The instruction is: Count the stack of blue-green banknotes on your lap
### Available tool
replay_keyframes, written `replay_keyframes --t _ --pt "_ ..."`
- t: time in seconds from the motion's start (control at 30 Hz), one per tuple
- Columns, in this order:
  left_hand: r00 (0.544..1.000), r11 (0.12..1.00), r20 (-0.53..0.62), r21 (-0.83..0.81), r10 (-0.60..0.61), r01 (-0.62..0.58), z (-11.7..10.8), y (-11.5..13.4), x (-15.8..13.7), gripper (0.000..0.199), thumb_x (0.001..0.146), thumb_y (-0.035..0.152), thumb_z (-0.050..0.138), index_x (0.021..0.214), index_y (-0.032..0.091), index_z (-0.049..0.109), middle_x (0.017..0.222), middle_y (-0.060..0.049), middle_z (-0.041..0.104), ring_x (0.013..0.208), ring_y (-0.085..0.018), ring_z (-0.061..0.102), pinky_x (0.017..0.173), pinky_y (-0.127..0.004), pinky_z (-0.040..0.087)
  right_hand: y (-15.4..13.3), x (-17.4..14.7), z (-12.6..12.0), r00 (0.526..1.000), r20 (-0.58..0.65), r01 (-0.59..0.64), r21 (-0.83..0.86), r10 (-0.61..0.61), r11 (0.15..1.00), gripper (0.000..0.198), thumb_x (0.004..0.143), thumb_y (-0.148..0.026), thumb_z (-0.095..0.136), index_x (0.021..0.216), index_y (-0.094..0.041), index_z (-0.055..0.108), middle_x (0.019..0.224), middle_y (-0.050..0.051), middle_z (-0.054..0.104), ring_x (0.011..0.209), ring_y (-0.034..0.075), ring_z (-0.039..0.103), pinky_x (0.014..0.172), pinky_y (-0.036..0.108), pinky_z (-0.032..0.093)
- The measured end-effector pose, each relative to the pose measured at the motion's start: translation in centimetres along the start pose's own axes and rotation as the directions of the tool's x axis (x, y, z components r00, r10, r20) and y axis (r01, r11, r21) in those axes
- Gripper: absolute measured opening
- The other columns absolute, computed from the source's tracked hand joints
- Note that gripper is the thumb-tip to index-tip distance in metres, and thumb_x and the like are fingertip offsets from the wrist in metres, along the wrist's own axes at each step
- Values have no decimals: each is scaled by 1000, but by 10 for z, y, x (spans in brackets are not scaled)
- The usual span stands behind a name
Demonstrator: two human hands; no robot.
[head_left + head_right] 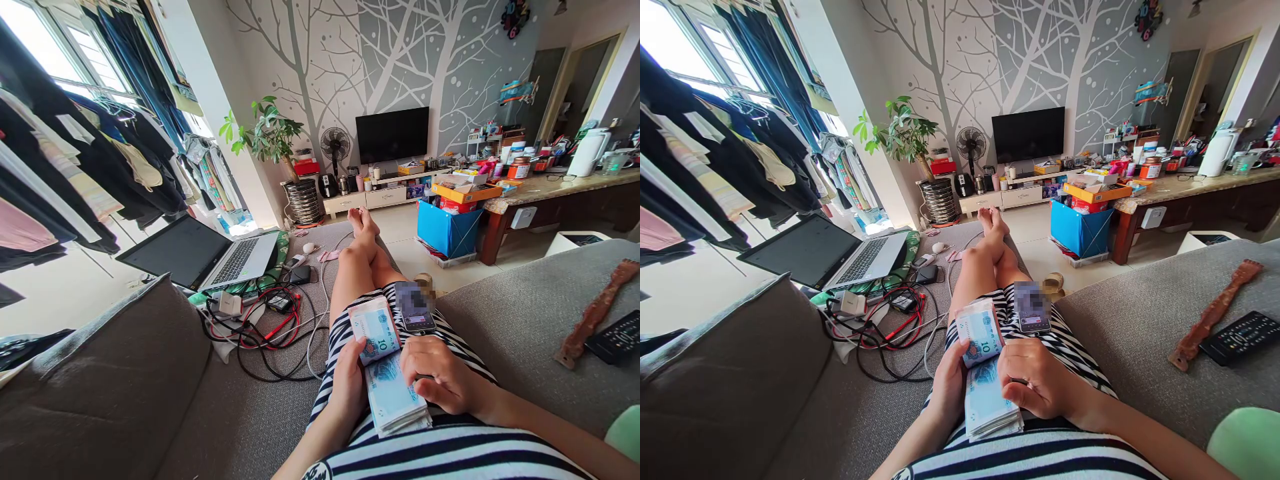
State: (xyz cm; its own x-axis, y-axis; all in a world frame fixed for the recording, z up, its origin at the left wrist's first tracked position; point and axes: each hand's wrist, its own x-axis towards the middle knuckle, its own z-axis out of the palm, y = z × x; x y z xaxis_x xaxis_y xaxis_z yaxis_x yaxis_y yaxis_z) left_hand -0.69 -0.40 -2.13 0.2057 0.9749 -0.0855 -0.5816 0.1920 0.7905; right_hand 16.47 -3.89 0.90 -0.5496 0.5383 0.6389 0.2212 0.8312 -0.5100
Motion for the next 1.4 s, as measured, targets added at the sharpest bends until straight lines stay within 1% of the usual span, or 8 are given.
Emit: replay_keyframes --t 0.2,0.3,0.5,0.63,0.8,0.97,1.23,1.4 --pt "1000 1000 -26 -13 -2 1 4 2 -2 27 71 27 61 93 13 68 76 -3 71 70 -19 63 71 -30 45 4 0 6 996 -71 -51 -67 47 996 24 89 -35 43 71 -21 50 69 2 56 68 17 54 65 31 42" --pt "999 1000 -43 0 8 -8 7 4 -5 19 69 25 62 83 14 68 67 -1 69 64 -17 61 67 -28 45 8 -1 9 979 -158 -143 -104 126 984 24 87 -34 48 67 -19 48 66 0 52 64 14 50 62 28 38" --pt "1000 1000 8 -10 -28 28 6 4 -7 7 68 22 64 67 15 64 55 4 59 50 -8 50 56 -21 40 14 1 12 859 -302 -462 -103 415 881 33 86 -40 50 62 -18 43 58 -3 45 53 10 41 51 22 30" --pt "999 999 33 9 -42 42 4 1 -7 9 65 19 67 73 15 64 62 2 62 54 -9 52 58 -22 40 17 2 14 820 -312 -528 -91 479 845 34 87 -40 48 62 -18 41 56 -4 44 52 10 40 51 22 28" --pt "998 999 47 18 -47 46 3 0 -7 13 67 21 65 79 15 66 66 0 64 56 -10 54 60 -24 42 18 2 15 826 -319 -522 -122 464 844 33 89 -36 45 61 -19 37 56 -4 42 53 10 39 52 22 28" --pt "1000 1000 -4 12 4 -4 3 0 -4 19 68 30 62 76 13 66 71 -2 66 60 -13 55 62 -26 43 14 2 15 839 -354 -478 -119 413 870 30 88 -34 48 63 -19 40 57 -4 43 54 10 40 53 22 30" --pt "999 1000 -43 26 6 -5 1 1 -3 17 70 30 60 72 13 64 62 0 63 55 -12 54 61 -25 42 10 -2 14 941 -271 -238 -112 201 965 19 87 -27 49 71 -19 46 67 -1 50 63 12 47 61 25 36" --pt "999 999 -41 11 -30 31 3 2 -5 18 69 30 60 77 14 65 63 -1 66 58 -16 59 63 -28 44 10 -4 13 959 -233 -185 -84 161 979 13 88 -25 48 76 -20 48 69 0 52 66 13 49 64 26 38"
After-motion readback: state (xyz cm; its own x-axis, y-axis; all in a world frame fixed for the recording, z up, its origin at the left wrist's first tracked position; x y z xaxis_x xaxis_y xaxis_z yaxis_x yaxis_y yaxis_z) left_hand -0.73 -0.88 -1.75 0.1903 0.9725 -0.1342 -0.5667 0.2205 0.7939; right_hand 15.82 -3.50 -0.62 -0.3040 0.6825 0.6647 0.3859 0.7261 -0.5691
